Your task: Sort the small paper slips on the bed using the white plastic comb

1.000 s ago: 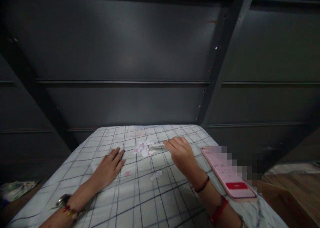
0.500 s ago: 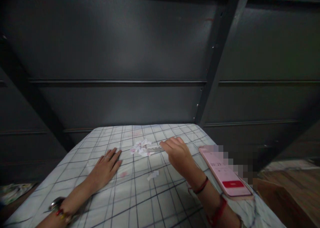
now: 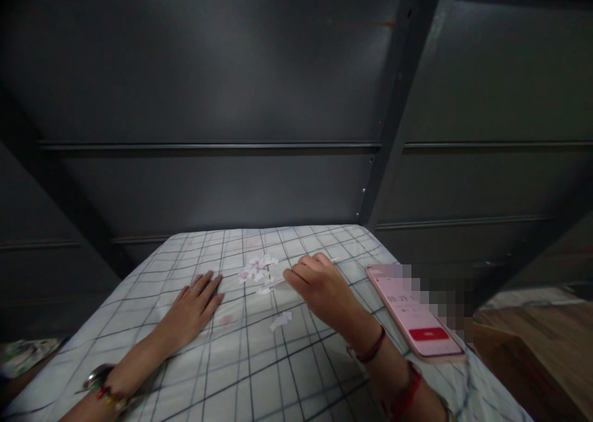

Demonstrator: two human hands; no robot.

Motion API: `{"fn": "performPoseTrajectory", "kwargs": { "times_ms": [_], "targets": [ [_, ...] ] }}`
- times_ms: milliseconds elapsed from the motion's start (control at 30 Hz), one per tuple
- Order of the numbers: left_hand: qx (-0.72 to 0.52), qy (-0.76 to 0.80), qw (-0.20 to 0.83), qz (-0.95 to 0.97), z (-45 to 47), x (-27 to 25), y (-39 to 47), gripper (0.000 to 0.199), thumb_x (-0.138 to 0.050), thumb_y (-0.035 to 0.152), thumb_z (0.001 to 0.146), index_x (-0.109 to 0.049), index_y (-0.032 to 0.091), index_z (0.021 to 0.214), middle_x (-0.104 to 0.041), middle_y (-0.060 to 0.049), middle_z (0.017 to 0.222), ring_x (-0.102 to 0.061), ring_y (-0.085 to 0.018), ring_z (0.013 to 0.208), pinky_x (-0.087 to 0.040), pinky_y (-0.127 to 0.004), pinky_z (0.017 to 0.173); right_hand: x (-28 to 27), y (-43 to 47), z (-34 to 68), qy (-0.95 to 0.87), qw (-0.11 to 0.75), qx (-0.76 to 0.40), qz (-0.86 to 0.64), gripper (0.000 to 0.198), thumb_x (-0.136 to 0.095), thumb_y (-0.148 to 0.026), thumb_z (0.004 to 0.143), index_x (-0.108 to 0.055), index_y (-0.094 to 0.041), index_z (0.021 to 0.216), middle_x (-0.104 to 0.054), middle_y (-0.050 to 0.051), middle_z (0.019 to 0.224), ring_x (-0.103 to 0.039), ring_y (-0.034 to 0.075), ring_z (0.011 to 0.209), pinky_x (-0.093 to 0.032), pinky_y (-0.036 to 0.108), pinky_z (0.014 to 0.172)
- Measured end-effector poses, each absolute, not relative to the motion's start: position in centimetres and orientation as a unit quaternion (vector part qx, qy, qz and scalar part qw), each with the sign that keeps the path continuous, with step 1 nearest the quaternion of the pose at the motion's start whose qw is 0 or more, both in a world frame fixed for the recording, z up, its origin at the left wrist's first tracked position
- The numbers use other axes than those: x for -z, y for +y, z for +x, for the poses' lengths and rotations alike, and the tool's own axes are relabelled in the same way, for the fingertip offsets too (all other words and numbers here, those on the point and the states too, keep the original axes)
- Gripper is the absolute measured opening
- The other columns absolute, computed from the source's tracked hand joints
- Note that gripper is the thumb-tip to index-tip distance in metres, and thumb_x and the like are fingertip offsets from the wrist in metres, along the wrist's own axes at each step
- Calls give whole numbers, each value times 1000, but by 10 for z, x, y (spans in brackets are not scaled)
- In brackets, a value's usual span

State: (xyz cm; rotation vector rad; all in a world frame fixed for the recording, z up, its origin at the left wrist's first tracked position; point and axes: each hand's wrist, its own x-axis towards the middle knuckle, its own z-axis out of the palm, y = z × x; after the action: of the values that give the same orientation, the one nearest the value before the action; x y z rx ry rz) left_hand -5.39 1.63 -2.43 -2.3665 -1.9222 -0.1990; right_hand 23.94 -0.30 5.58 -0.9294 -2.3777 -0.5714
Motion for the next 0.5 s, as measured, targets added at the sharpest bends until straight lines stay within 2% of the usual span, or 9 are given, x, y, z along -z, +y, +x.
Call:
{"fn": "performPoseTrajectory", "kwargs": {
  "times_ms": [300, 500],
  "targets": [
    [46, -626, 49, -777, -52, 21, 16, 52, -26, 41, 92, -41, 14, 135, -37, -14, 142, -31, -32, 130, -32, -48, 100, -51, 6, 258, -864, 232, 229, -383, 37, -36, 8, 72, -61, -16, 84, -59, 1, 71, -47, 16, 72, -29, 29, 68],
    [27, -630, 30, -775, -48, 14, 14, 52, -27, 39, 92, -39, 12, 136, -34, -16, 143, -29, -33, 130, -30, -48, 101, -51, 6, 256, -847, 268, 234, -395, 37, -36, 8, 72, -61, -15, 87, -61, 3, 73, -48, 17, 73, -30, 29, 68]
  ]
}}
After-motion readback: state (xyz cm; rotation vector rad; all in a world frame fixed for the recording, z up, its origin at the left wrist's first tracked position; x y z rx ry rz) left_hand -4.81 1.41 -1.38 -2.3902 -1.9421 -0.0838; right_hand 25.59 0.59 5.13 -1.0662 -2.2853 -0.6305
